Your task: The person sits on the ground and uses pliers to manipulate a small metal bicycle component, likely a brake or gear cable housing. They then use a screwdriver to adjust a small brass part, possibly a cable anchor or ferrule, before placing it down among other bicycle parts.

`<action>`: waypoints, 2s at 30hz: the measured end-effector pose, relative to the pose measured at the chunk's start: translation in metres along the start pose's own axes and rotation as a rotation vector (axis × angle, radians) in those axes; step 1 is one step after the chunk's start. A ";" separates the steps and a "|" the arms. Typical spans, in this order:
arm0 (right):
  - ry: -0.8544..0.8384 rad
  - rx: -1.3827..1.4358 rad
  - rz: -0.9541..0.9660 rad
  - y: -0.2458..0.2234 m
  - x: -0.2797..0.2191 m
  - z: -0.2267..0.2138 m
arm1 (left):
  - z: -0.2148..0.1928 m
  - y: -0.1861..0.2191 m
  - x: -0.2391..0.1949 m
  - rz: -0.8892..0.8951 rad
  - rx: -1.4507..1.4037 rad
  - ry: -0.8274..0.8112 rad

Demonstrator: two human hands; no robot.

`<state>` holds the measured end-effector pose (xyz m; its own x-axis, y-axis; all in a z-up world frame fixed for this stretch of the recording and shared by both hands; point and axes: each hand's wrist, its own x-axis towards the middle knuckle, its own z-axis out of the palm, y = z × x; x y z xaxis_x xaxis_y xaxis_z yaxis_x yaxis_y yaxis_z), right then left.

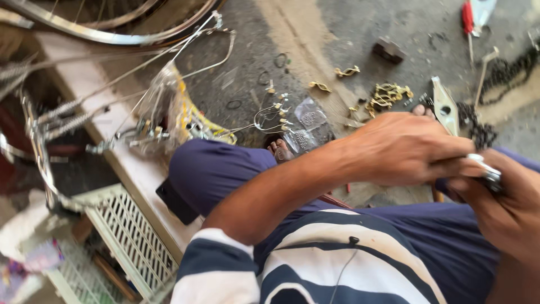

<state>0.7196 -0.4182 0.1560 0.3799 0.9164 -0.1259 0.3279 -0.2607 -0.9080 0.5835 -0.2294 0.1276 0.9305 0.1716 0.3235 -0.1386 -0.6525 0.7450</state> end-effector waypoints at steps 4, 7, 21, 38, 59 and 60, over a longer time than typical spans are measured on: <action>-0.058 0.119 0.002 0.033 -0.004 0.003 | 0.015 -0.024 0.006 -0.026 0.090 -0.072; -0.182 0.120 0.153 0.047 0.018 0.026 | 0.010 -0.041 -0.018 -0.071 0.261 0.049; -0.127 0.224 0.342 0.153 0.098 0.142 | -0.042 -0.065 -0.334 -0.644 -0.186 1.519; -0.310 -0.832 0.152 0.194 0.083 0.139 | 0.097 -0.227 -0.352 -1.378 0.315 0.731; -0.214 -0.633 0.140 0.178 0.105 0.151 | 0.007 -0.329 -0.386 -0.833 0.539 0.450; -0.211 -0.626 0.113 0.178 0.104 0.153 | -0.001 -0.332 -0.385 -0.838 0.516 0.502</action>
<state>0.6855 -0.3225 -0.0796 0.2847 0.8962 -0.3401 0.7603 -0.4272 -0.4893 0.2711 -0.0779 -0.2442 0.4041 0.9072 0.1173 0.7382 -0.3991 0.5439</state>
